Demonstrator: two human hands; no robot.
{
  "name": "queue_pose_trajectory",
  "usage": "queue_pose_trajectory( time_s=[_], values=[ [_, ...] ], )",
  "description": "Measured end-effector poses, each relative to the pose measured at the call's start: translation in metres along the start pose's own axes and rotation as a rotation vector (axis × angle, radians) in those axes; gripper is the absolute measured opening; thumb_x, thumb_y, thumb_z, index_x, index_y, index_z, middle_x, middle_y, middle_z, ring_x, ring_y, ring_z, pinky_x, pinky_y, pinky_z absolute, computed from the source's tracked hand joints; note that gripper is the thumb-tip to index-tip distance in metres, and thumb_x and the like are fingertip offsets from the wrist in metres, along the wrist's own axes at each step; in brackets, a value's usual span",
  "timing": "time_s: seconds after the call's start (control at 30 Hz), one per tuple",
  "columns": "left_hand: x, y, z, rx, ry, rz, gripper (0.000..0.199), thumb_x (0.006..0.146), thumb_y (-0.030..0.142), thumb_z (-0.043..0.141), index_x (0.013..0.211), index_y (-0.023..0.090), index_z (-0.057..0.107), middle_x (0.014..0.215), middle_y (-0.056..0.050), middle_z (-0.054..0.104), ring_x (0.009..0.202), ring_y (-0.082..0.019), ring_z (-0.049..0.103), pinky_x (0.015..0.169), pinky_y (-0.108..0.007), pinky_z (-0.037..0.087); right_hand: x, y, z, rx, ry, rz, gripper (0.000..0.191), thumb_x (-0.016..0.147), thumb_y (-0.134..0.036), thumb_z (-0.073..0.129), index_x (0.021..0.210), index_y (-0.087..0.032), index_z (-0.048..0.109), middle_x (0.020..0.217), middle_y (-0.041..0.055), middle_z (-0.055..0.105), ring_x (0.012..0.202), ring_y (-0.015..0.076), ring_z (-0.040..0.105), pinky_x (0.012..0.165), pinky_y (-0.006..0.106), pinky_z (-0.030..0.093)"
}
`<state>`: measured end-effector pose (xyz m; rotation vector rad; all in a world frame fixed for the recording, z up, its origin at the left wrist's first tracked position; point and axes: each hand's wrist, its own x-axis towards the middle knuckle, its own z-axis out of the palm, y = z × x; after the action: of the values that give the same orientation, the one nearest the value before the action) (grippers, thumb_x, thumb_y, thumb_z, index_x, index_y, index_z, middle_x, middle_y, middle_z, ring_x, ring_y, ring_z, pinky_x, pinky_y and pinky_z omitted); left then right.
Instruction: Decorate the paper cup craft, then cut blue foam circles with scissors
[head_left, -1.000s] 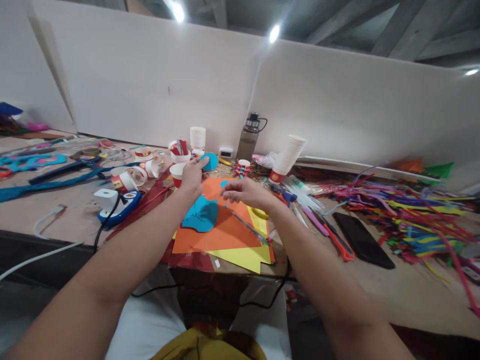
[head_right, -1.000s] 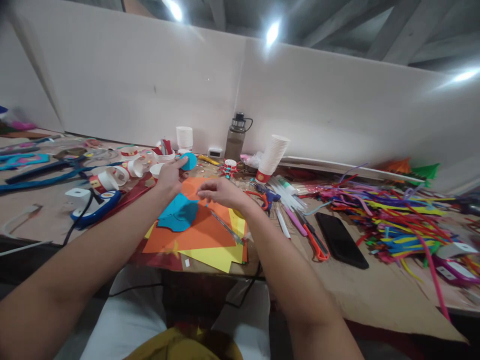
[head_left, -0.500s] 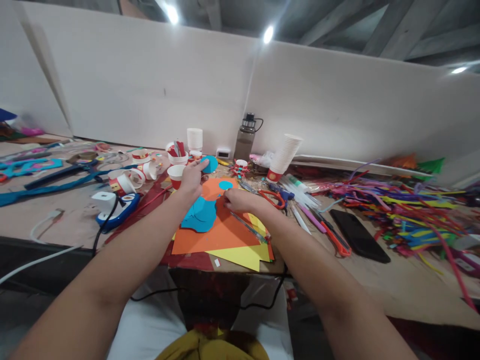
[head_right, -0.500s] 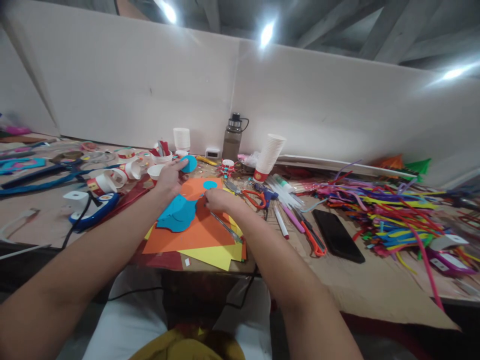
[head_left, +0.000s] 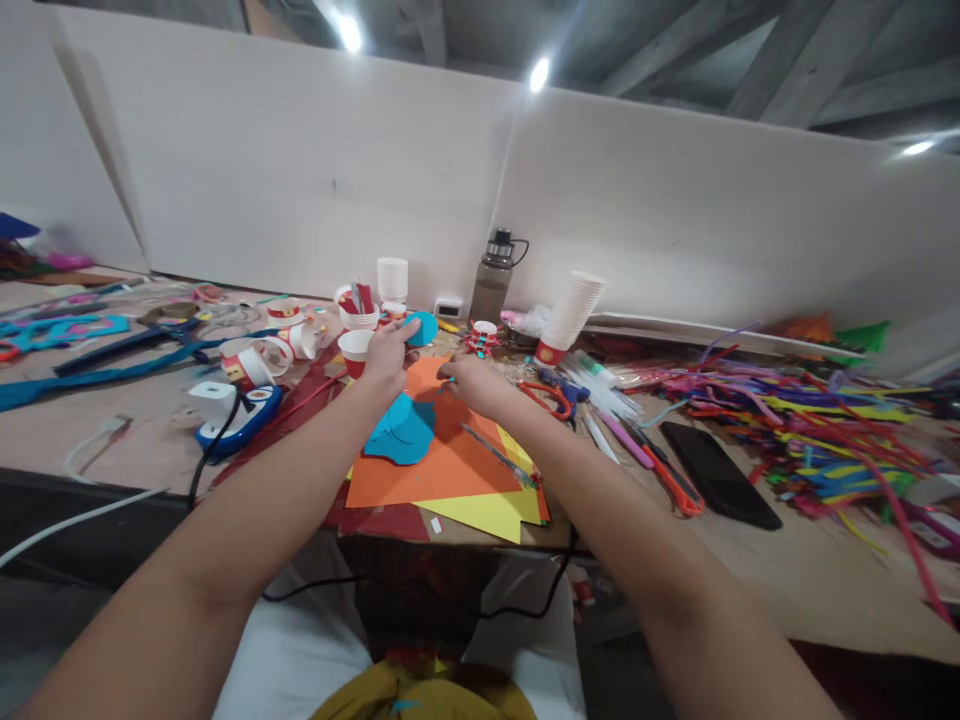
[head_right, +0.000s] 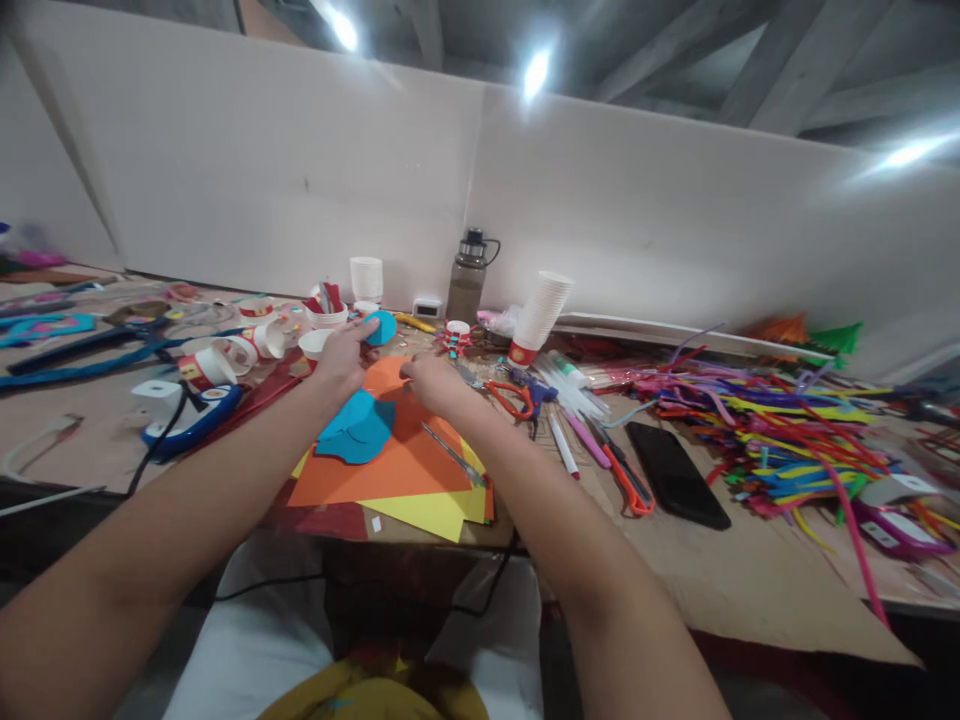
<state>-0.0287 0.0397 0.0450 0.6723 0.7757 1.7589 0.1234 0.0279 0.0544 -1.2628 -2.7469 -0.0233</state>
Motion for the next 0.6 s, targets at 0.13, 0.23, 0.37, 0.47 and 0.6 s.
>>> queue_pose_trajectory(
  time_s=[0.13, 0.23, 0.37, 0.47, 0.6],
  values=[
    [-0.001, 0.002, 0.0, -0.001, 0.002, 0.0, 0.019, 0.062, 0.021, 0.077, 0.071, 0.016, 0.061, 0.058, 0.003, 0.058, 0.047, -0.006, 0.05, 0.039, -0.015, 0.03, 0.008, -0.009, 0.014, -0.076, -0.083, -0.014, 0.023, 0.085, -0.008, 0.052, 0.097, -0.01, 0.071, 0.105, 0.0181, 0.068, 0.1, 0.027, 0.064, 0.082, 0.032, 0.047],
    [-0.003, 0.003, 0.001, 0.002, 0.005, -0.003, 0.02, 0.062, 0.021, 0.077, 0.071, 0.016, 0.06, 0.059, 0.003, 0.058, 0.048, -0.006, 0.05, 0.039, -0.015, 0.03, 0.011, -0.015, 0.018, -0.093, -0.098, -0.012, 0.026, 0.086, -0.005, 0.048, 0.098, -0.008, 0.07, 0.108, 0.0199, 0.067, 0.105, 0.0281, 0.063, 0.085, 0.034, 0.047],
    [-0.002, 0.004, 0.001, 0.004, 0.014, 0.005, 0.022, 0.062, 0.021, 0.078, 0.071, 0.016, 0.059, 0.057, 0.004, 0.057, 0.047, -0.006, 0.05, 0.039, -0.015, 0.031, 0.011, -0.013, 0.008, -0.059, -0.089, 0.017, 0.025, 0.085, -0.007, 0.049, 0.102, -0.007, 0.067, 0.107, 0.0199, 0.068, 0.101, 0.0264, 0.064, 0.082, 0.032, 0.048],
    [0.002, 0.005, -0.001, 0.0, 0.047, 0.007, 0.021, 0.063, 0.02, 0.076, 0.072, 0.016, 0.058, 0.057, 0.004, 0.057, 0.047, -0.006, 0.05, 0.039, -0.015, 0.03, -0.001, -0.007, -0.016, 0.023, -0.078, 0.032, 0.025, 0.088, -0.012, 0.046, 0.105, -0.007, 0.064, 0.103, 0.0169, 0.07, 0.092, 0.0221, 0.066, 0.075, 0.029, 0.049],
    [0.003, 0.006, 0.0, 0.0, 0.077, 0.004, 0.018, 0.065, 0.018, 0.074, 0.069, 0.016, 0.057, 0.055, 0.004, 0.056, 0.045, -0.006, 0.048, 0.038, -0.016, 0.028, -0.024, -0.003, -0.043, 0.558, -0.447, -0.278, 0.027, 0.092, -0.031, 0.05, 0.109, -0.016, 0.065, 0.094, 0.0044, 0.073, 0.075, 0.0102, 0.066, 0.068, 0.021, 0.049]
  ],
)
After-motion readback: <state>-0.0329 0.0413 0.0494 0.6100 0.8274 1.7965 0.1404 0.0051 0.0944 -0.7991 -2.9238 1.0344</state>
